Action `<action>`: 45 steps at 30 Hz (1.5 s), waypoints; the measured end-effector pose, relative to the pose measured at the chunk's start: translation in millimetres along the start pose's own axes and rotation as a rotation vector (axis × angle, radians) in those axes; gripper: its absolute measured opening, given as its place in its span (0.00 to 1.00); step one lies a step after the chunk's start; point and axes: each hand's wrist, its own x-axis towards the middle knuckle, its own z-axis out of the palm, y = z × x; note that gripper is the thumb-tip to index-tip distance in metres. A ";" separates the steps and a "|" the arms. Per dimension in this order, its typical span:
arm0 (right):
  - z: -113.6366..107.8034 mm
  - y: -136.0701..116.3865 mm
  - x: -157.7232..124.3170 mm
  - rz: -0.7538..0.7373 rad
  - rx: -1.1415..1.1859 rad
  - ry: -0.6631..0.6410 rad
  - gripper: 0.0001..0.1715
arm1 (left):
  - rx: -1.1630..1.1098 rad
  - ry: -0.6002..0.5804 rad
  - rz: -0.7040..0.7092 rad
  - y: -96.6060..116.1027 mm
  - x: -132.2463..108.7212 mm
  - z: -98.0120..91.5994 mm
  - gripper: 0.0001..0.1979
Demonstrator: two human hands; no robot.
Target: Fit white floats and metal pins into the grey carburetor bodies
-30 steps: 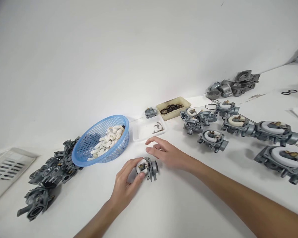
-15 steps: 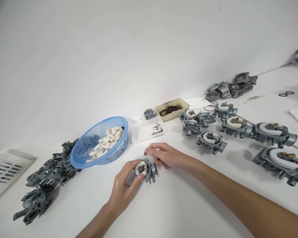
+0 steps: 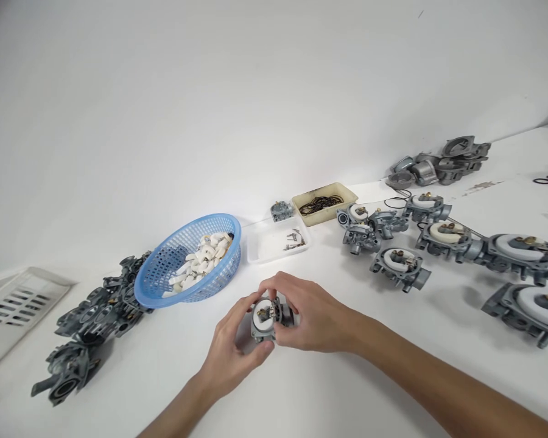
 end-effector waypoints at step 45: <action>0.5 4.6 0.9 0.027 0.012 0.027 0.25 | -0.015 0.156 -0.032 16.1 5.8 3.6 0.16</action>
